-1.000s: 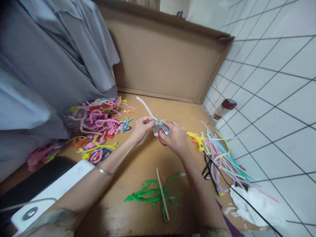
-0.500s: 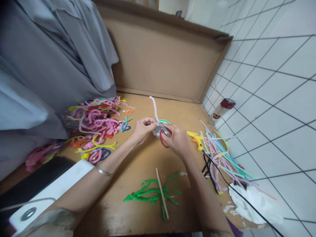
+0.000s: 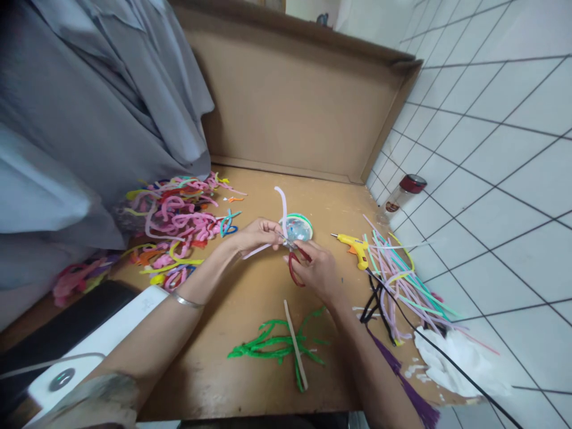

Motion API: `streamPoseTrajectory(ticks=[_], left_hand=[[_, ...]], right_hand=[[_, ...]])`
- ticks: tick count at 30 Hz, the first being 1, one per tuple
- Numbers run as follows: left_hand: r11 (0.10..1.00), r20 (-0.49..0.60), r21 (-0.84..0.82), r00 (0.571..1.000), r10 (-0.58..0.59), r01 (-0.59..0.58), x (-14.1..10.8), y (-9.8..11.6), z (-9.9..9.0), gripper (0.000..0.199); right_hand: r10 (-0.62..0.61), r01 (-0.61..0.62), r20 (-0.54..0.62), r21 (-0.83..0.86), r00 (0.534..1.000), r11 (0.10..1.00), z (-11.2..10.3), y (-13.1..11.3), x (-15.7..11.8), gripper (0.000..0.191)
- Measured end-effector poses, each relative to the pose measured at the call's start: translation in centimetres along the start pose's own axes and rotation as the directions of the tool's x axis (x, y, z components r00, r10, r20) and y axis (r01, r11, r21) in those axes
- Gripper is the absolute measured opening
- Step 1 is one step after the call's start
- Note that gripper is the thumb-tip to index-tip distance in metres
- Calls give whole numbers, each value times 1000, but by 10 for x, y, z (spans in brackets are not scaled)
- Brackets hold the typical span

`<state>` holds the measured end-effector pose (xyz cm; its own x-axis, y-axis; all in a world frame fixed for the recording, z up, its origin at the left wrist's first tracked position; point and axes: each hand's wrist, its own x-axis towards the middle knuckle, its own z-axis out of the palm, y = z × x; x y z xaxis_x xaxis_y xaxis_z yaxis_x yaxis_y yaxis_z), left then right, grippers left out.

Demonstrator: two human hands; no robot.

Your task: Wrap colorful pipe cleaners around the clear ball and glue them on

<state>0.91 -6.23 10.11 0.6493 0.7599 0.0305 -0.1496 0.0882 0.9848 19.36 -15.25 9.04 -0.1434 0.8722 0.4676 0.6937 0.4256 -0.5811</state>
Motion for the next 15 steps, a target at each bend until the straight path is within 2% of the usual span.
streamPoseTrajectory(ticks=[6, 15], left_hand=[[1000, 21, 1, 1000, -11, 11, 1, -5, 0, 13], [998, 158, 60, 987, -37, 28, -2, -1, -3, 7]], right_hand=[[-23, 23, 8, 5, 1000, 1000, 0, 1, -4, 23], [-123, 123, 27, 11, 992, 992, 1, 4, -12, 21]])
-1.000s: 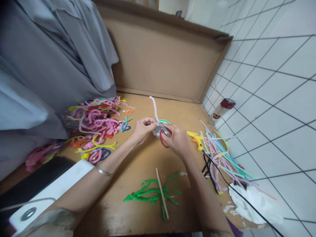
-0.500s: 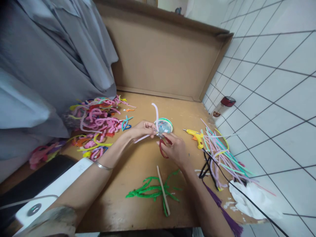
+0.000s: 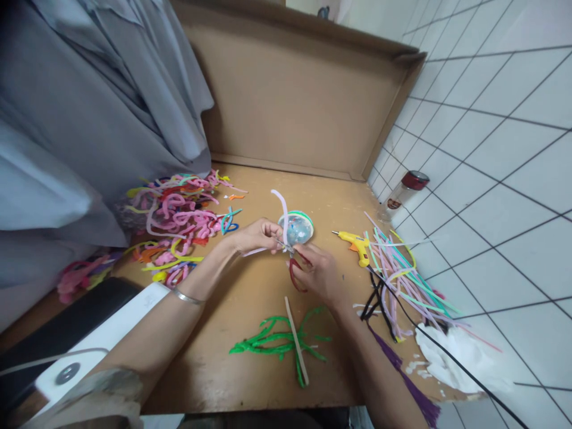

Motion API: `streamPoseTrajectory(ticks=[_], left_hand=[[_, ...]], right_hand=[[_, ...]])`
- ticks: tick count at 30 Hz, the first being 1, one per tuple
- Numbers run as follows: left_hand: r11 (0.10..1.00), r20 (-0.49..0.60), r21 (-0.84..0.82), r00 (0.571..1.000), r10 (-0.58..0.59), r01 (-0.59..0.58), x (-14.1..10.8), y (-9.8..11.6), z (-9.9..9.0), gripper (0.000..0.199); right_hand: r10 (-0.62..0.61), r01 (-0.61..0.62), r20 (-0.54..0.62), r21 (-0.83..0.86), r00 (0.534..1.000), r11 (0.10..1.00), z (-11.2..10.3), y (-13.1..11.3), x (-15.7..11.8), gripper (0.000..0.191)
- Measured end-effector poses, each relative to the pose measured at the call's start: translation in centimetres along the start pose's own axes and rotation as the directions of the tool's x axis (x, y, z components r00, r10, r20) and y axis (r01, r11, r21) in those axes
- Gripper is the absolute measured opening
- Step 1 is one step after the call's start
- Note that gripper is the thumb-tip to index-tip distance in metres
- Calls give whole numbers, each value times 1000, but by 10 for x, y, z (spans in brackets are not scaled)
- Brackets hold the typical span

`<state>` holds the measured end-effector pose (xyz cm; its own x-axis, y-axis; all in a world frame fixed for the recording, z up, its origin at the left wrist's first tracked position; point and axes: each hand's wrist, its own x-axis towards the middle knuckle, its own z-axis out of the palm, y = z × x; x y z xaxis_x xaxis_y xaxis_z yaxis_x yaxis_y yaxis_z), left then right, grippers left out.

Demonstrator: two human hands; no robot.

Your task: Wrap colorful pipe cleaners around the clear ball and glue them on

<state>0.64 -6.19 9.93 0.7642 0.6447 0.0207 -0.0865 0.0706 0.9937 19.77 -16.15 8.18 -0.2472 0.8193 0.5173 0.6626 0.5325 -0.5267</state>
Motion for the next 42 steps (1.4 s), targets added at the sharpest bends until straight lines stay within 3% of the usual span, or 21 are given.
streamPoseTrajectory(ticks=[11, 17, 19, 21, 23, 26, 32, 36, 42], left_hand=[[993, 149, 116, 989, -15, -3, -8, 9, 4, 9], [986, 215, 160, 973, -80, 46, -3, -2, -7, 15], [989, 106, 145, 993, -56, 41, 0, -8, -12, 17], [996, -91, 83, 996, 24, -17, 4, -12, -15, 18], [996, -263, 12, 961, 85, -85, 7, -15, -15, 22], [988, -398, -70, 912, 101, -140, 11, -15, -15, 28], [942, -451, -254, 889, 84, -219, 13, -7, -13, 36], [912, -433, -351, 901, 45, -214, 10, -1, -10, 35], [888, -470, -411, 883, -13, -205, 10, 3, -8, 28]], right_hand=[[-106, 109, 34, -111, 994, 988, 1, 5, -20, 17], [-194, 197, 35, -119, 980, 973, 1, 16, -31, 18], [-211, 219, 70, -136, 975, 966, 0, 22, -33, 23], [-214, 238, 145, -174, 966, 955, -1, 27, -34, 26], [-193, 244, 218, -240, 957, 940, -4, 32, -33, 26], [-106, 214, 283, -382, 953, 899, -8, 34, -31, 26], [26, 249, 441, -553, 897, 795, -12, 27, -26, 15], [88, 233, 493, -552, 866, 801, -11, 21, -24, 20], [261, 21, 497, -493, 827, 870, -15, 13, -17, 18]])
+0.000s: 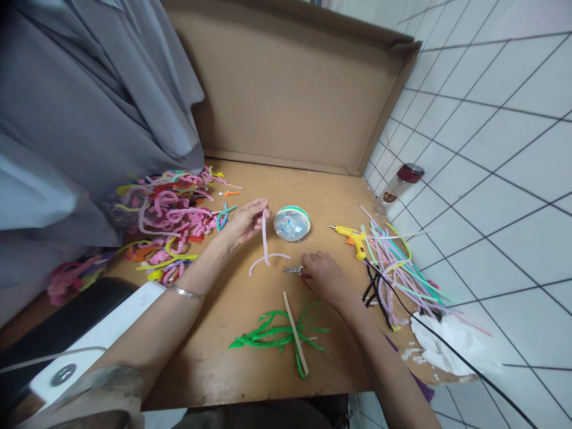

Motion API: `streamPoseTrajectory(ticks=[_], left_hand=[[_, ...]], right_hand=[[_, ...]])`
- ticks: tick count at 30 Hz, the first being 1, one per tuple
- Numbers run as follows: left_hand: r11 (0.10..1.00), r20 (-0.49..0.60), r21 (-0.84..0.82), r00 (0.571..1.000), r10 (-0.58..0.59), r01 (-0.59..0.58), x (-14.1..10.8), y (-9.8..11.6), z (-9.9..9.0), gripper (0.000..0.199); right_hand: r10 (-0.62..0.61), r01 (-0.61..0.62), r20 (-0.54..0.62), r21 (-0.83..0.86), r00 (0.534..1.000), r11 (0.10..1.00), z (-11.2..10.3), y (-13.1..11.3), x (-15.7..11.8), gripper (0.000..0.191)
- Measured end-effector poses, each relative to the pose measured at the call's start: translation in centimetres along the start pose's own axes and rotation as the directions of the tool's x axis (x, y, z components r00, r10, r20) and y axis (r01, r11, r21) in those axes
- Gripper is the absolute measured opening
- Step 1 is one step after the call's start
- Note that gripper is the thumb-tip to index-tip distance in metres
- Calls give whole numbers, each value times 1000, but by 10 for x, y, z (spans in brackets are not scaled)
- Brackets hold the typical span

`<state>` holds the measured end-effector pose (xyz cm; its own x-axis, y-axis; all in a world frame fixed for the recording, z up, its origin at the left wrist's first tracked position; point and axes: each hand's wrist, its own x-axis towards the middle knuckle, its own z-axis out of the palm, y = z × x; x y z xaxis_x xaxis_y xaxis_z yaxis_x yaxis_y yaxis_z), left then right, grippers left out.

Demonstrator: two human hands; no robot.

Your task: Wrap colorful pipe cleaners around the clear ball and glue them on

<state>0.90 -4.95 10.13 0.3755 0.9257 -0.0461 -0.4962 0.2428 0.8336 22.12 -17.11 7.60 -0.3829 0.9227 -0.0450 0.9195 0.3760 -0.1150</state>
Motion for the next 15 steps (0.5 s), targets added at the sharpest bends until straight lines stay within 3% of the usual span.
streamPoseTrajectory(ticks=[5, 8, 11, 13, 15], left_hand=[[999, -40, -41, 999, 7, -9, 2, -1, 0, 27], [998, -77, -59, 997, -1, -4, 5, -1, -5, 23], [999, -144, -41, 989, -10, 4, 10, -1, -15, 19], [1000, -207, -7, 978, -11, 10, 13, -4, -25, 17], [999, -258, 39, 966, -26, 37, 15, -9, -33, 16]], right_hand=[[-137, 129, 30, 176, 990, 976, -4, 1, 7, 12], [-66, 114, -177, 279, 982, 954, -5, 7, 13, 8], [168, 25, -433, 407, 886, 913, -5, 17, 26, 48], [300, -36, -445, 510, 844, 860, -4, 24, 40, 76], [383, -94, -382, 595, 841, 799, 1, 28, 57, 99]])
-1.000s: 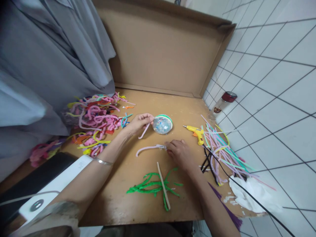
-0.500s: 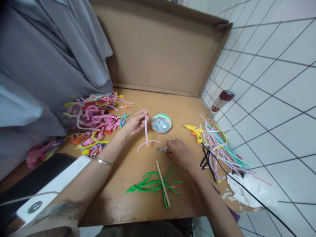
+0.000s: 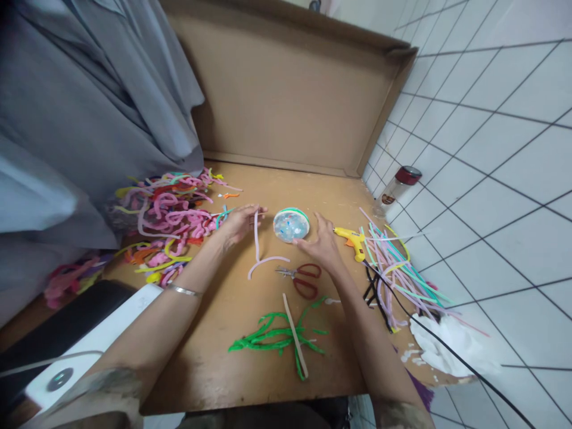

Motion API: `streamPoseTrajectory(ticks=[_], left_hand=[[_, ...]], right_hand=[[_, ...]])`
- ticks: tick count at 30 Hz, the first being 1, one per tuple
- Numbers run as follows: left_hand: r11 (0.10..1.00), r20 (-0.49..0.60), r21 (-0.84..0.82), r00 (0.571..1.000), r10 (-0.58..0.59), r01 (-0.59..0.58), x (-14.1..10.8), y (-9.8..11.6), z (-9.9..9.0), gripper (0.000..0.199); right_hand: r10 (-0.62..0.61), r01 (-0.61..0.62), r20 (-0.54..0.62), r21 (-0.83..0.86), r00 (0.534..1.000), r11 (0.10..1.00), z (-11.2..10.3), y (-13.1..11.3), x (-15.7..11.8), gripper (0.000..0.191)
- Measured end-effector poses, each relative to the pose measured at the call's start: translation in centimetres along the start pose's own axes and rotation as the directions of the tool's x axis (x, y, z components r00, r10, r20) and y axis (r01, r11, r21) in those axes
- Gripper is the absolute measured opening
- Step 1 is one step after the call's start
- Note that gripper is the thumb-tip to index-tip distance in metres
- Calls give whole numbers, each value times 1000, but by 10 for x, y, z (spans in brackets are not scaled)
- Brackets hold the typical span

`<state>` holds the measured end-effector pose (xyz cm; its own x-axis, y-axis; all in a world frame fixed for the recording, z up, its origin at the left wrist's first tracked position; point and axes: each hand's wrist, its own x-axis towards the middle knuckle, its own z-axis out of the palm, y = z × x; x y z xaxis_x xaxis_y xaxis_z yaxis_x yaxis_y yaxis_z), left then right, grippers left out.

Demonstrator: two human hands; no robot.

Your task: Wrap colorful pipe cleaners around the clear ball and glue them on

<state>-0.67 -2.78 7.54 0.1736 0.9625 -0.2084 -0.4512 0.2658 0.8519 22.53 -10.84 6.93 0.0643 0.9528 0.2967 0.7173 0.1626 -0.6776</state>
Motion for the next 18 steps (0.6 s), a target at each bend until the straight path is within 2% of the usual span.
streamPoseTrajectory(ticks=[3, 5, 8, 13, 18], left_hand=[[997, 42, 65, 999, -31, 28, 4, -11, -5, 19], [995, 108, 85, 993, -56, 47, 6, -18, -4, 23], [998, 123, 54, 992, -29, 23, 9, -28, -1, 25], [997, 79, -48, 995, 65, -62, 12, -39, 1, 26], [998, 63, -48, 997, 54, -51, 12, -43, 2, 26]], right_hand=[[33, -33, 12, 75, 999, 997, 20, 7, 17, 111], [-2, 1, 14, 113, 1000, 994, 32, 11, 27, 103], [-54, 51, 12, 173, 998, 984, 43, 19, 40, 89], [-64, 48, 47, 286, 997, 957, 45, 28, 59, 93], [-58, 25, 98, 309, 994, 951, 43, 34, 60, 100]])
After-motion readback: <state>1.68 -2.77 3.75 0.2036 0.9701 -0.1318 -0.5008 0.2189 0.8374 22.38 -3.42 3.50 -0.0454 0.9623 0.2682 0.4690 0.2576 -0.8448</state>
